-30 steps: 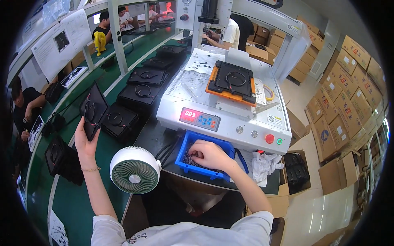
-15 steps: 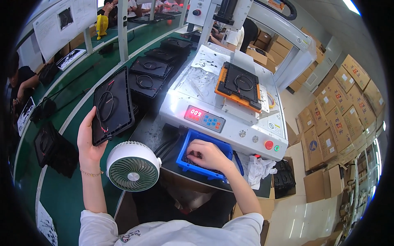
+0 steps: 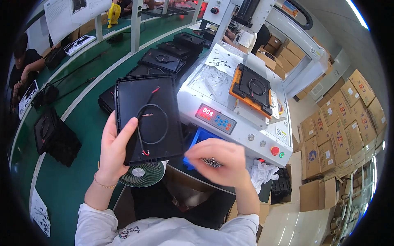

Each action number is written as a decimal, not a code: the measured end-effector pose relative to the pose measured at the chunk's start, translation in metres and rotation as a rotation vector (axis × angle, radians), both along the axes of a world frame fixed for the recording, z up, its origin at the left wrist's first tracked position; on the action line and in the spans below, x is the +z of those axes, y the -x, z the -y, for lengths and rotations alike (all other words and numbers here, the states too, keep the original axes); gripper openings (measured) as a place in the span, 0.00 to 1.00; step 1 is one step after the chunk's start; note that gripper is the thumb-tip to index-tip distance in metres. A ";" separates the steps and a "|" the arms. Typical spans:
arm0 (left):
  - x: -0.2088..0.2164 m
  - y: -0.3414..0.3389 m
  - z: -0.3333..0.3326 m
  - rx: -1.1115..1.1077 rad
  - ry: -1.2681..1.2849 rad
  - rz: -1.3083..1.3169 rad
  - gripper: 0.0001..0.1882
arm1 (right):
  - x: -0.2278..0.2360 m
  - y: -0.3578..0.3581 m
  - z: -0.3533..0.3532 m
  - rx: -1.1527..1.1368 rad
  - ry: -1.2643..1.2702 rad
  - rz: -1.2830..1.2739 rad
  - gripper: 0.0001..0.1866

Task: The recorder is assembling black plastic electronic enclosures by routing wires and using a pneumatic press machine at a workshop bench.

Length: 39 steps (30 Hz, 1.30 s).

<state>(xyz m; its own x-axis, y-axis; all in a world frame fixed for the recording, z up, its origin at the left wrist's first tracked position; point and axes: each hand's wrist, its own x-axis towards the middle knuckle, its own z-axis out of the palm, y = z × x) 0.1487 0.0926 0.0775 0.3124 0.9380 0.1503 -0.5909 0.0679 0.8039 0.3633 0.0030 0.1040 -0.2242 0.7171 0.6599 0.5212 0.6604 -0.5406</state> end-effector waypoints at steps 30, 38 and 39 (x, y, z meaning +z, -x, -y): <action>-0.025 -0.003 -0.007 0.126 -0.163 0.029 0.17 | -0.006 0.076 -0.006 -0.195 -0.107 0.341 0.15; -0.023 -0.005 -0.010 0.093 -0.130 0.073 0.17 | -0.008 0.070 -0.005 -0.273 -0.155 0.438 0.14; -0.022 -0.006 -0.009 0.099 -0.127 0.082 0.17 | -0.008 0.070 -0.004 -0.273 -0.140 0.441 0.15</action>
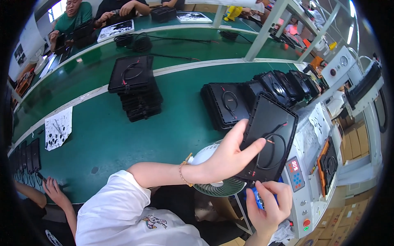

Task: The recorder is assembling black plastic electronic enclosures by routing wires and using a pneumatic press machine at a workshop bench.

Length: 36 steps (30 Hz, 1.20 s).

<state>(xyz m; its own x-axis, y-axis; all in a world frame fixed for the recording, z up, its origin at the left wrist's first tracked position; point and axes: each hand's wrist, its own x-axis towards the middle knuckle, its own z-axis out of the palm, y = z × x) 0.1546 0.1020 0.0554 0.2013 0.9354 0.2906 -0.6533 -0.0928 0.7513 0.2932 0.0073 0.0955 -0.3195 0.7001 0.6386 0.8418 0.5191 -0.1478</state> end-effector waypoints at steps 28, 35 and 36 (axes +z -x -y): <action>-0.122 0.159 -0.141 0.985 0.020 -0.794 0.27 | -0.036 -0.088 0.036 -0.321 -0.017 -0.286 0.11; -0.152 0.156 -0.112 1.017 0.035 -1.190 0.43 | -0.047 -0.105 0.046 -0.340 0.040 -0.316 0.09; -0.152 0.155 -0.110 1.040 0.017 -1.209 0.42 | -0.048 -0.107 0.047 -0.346 0.034 -0.321 0.09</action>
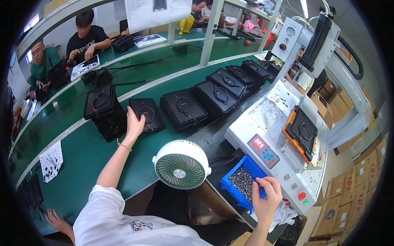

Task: The recorder is assembling black plastic electronic enclosures by routing wires and using a pneumatic press machine at a workshop bench.

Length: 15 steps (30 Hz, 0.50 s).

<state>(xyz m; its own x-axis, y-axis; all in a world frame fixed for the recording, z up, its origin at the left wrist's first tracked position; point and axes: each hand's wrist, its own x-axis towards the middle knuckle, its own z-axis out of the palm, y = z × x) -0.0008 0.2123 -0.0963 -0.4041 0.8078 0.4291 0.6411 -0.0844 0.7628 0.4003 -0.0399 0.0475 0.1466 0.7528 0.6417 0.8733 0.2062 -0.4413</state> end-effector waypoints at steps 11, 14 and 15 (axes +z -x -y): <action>-0.003 -0.025 0.019 0.006 0.170 -0.436 0.37 | -0.015 -0.024 -0.003 0.071 0.205 -0.015 0.06; 0.010 -0.035 0.038 0.001 0.305 -0.550 0.36 | -0.022 -0.035 -0.007 0.202 0.387 -0.048 0.08; 0.013 -0.038 0.043 0.023 0.405 -0.644 0.34 | -0.024 -0.037 -0.010 0.251 0.441 -0.046 0.09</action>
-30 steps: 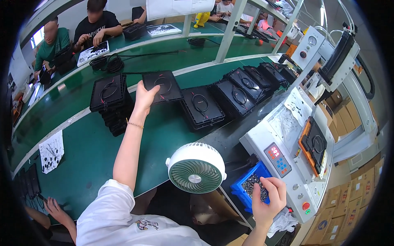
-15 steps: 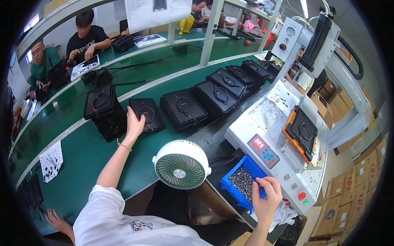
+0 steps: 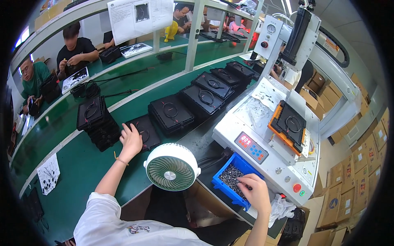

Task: The recorder is assembling black plastic electronic enclosures by routing wires and using a pneumatic press machine at a workshop bench.

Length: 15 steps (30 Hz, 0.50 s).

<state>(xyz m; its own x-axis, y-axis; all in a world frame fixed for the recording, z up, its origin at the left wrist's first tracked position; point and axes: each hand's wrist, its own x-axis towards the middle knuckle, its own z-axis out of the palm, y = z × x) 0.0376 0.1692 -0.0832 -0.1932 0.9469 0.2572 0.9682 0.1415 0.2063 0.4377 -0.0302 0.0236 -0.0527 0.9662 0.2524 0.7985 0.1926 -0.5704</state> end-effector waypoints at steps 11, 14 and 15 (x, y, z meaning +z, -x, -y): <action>0.055 -0.050 -0.039 -0.274 0.014 0.506 0.26 | -0.015 0.008 -0.022 0.062 0.140 0.083 0.06; 0.050 -0.041 -0.044 -0.307 -0.193 0.512 0.24 | -0.016 0.006 -0.020 0.013 0.102 0.020 0.05; 0.056 -0.040 -0.044 -0.334 -0.187 0.613 0.22 | -0.018 0.003 -0.017 -0.030 0.099 -0.068 0.05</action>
<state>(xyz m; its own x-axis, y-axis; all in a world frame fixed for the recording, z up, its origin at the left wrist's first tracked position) 0.0773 0.2129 -0.0273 -0.0629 0.9312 0.3589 0.6556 -0.2326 0.7184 0.4344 -0.0129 0.0056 -0.0094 0.9874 0.1581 0.7619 0.1095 -0.6384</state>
